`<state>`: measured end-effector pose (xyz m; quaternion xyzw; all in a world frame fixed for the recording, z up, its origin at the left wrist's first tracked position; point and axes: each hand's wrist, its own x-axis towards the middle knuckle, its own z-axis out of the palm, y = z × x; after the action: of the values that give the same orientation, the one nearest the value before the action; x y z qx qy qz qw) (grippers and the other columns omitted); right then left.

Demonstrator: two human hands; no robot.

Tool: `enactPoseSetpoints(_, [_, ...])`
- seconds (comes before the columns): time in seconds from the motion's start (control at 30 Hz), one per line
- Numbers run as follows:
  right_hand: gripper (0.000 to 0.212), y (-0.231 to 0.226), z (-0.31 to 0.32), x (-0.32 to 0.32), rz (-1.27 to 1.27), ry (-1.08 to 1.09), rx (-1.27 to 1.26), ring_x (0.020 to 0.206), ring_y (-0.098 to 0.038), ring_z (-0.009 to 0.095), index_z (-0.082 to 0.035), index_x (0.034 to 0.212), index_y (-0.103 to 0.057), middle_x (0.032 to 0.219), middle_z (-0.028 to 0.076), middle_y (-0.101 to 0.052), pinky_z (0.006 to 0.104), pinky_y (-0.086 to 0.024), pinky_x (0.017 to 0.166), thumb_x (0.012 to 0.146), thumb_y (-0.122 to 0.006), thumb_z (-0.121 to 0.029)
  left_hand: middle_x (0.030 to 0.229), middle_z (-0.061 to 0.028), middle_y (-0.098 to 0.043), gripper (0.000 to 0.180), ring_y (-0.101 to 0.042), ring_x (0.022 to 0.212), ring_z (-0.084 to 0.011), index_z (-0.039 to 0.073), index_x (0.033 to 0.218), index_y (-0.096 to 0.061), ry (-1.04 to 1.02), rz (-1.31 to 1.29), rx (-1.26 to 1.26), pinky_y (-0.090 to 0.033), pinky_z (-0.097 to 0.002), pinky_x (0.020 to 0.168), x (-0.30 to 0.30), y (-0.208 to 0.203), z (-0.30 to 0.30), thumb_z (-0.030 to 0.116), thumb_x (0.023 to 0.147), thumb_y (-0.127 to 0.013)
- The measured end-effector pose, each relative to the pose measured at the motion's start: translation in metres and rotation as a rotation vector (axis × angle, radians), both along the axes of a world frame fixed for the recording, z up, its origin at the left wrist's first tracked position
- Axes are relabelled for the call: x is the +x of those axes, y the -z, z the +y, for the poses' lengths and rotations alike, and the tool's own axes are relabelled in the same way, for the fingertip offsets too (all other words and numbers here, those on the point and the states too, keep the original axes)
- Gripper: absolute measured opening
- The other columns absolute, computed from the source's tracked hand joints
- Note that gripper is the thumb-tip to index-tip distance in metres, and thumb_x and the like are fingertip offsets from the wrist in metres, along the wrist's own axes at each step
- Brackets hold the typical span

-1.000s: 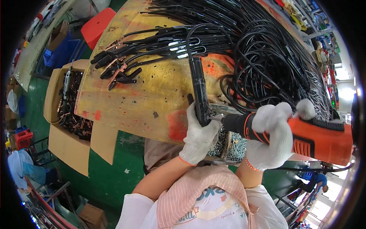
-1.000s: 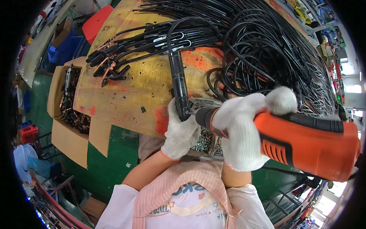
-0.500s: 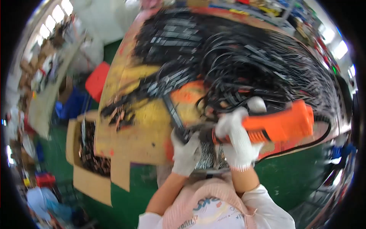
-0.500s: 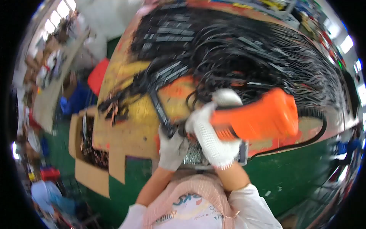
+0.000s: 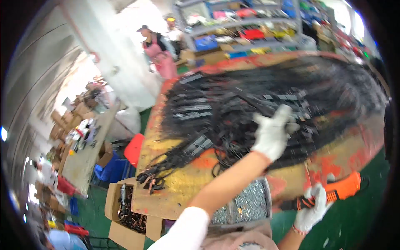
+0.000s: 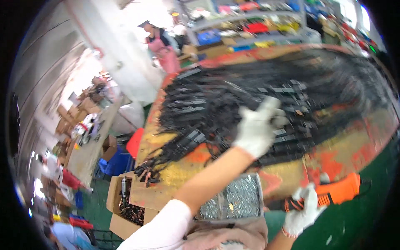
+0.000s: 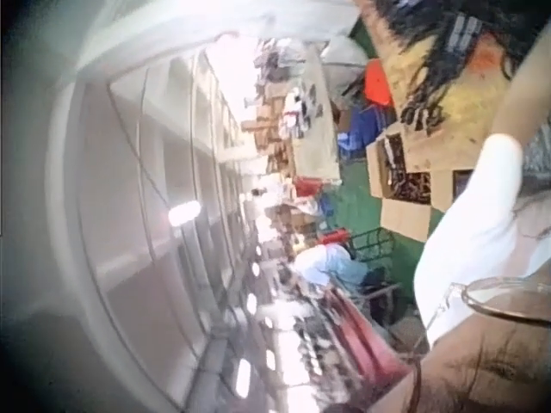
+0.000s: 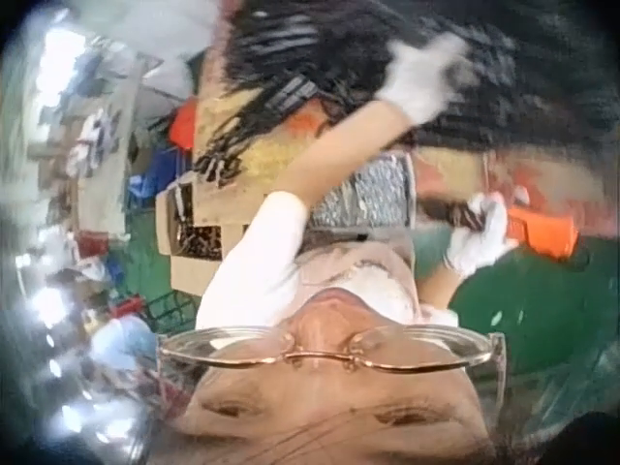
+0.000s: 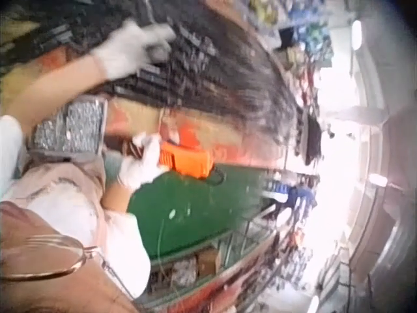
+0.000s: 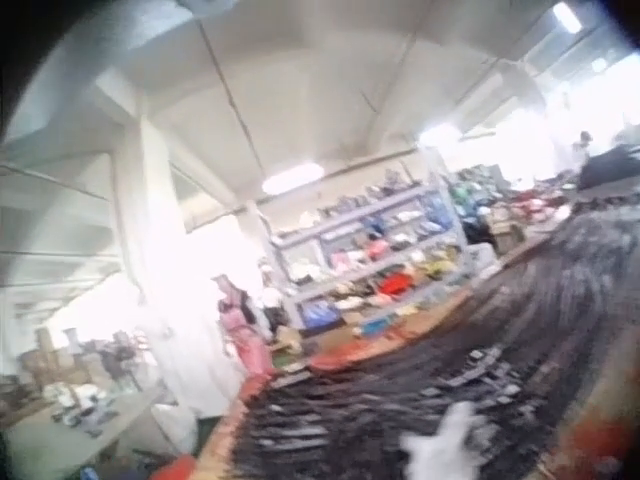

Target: The person attaches plastic components to wiring harnesses using an electric screwdriver to secure them with screws.

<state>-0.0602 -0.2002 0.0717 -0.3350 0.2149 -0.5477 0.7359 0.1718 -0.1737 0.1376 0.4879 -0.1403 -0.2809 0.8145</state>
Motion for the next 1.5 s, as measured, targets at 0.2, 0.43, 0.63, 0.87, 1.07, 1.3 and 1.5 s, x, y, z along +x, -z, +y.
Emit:
enactPoseSetpoints(0.2, [0.07, -0.05, 0.027, 0.014, 0.284, -0.067, -0.114, 0.084, -0.057, 0.024, -0.009, 0.151, -0.027, 0.116, 0.012, -0.049, 0.0342, -0.046, 0.078, 0.091, -0.063, -0.012, 0.099, -0.0053, -0.054, 0.062, -0.055, 0.082, -0.0166, 0.005, 0.137, -0.037, 0.328, 0.062, 0.111, -0.055, -0.0375, 0.071, 0.03, 0.033, -0.035, 0.028, 0.089, -0.068])
enactPoseSetpoints(0.43, [0.088, 0.021, 0.059, 0.047, 0.538, -0.752, -0.533, 0.083, -0.056, 0.02, -0.011, 0.151, -0.023, 0.129, 0.017, -0.048, 0.0318, -0.05, 0.07, 0.076, -0.067, 0.001, 0.113, -0.0109, -0.06, 0.064, -0.058, 0.095, -0.0126, 0.0, 0.144, -0.037, 0.194, -0.205, 0.057, -0.051, -0.0266, 0.088, 0.02, 0.055, 0.096, 0.025, 0.093, -0.067])
enactPoseSetpoints(0.63, [0.084, 0.052, 0.078, 0.085, 0.754, -0.847, -1.164, 0.119, -0.052, 0.034, -0.002, 0.145, -0.038, 0.127, 0.021, -0.053, 0.0395, -0.042, 0.102, 0.072, -0.076, -0.011, 0.119, -0.0114, -0.059, 0.059, -0.057, 0.11, -0.0192, 0.002, 0.139, -0.044, -0.181, -0.241, 0.348, -0.048, -0.033, 0.095, -0.012, 0.09, 0.266, 0.024, 0.092, -0.07])
enactPoseSetpoints(0.87, [0.072, 0.045, 0.08, 0.087, 1.029, -0.561, -1.372, 0.116, -0.055, 0.036, -0.002, 0.137, -0.049, 0.128, 0.02, -0.053, 0.0412, -0.045, 0.1, 0.073, -0.078, -0.012, 0.113, -0.0128, -0.065, 0.05, -0.063, 0.099, -0.0184, 0.002, 0.136, -0.049, -0.546, -0.11, 0.639, -0.052, -0.0321, 0.088, -0.069, 0.144, 0.442, 0.018, 0.093, -0.067])
enactPoseSetpoints(1.07, [0.067, 0.033, 0.093, 0.088, 1.031, -0.398, -1.479, 0.117, -0.054, 0.037, 0.0, 0.134, -0.05, 0.132, 0.02, -0.051, 0.0419, -0.046, 0.1, 0.073, -0.078, -0.007, 0.096, -0.0132, -0.069, 0.044, -0.068, 0.085, -0.0293, 0.007, 0.131, -0.054, -0.571, -0.634, 1.378, -0.055, -0.0376, 0.074, -0.058, 0.14, 0.483, 0.021, 0.091, -0.063])
enactPoseSetpoints(1.3, [0.049, -0.041, 0.153, 0.184, 0.512, -0.442, -2.031, 0.105, -0.059, 0.032, -0.006, 0.121, -0.06, 0.114, 0.012, -0.062, 0.0408, -0.047, 0.094, 0.074, -0.076, -0.006, 0.083, -0.0058, -0.062, 0.027, -0.067, 0.078, -0.0221, 0.014, 0.113, -0.06, -0.249, -0.964, 2.084, -0.055, -0.0389, 0.063, -0.028, 0.135, 0.481, 0.017, 0.086, -0.055])
enactPoseSetpoints(1.5, [0.038, 0.001, 0.169, 0.322, 0.469, -0.452, -2.308, 0.11, -0.057, 0.027, -0.011, 0.115, -0.061, 0.113, 0.007, -0.061, 0.0405, -0.045, 0.096, 0.078, -0.068, -0.01, 0.086, -0.0033, -0.065, 0.026, -0.067, 0.079, -0.0206, 0.013, 0.111, -0.062, 0.124, -1.259, 2.049, -0.055, -0.0355, 0.063, -0.008, 0.122, 0.495, 0.015, 0.085, -0.057])
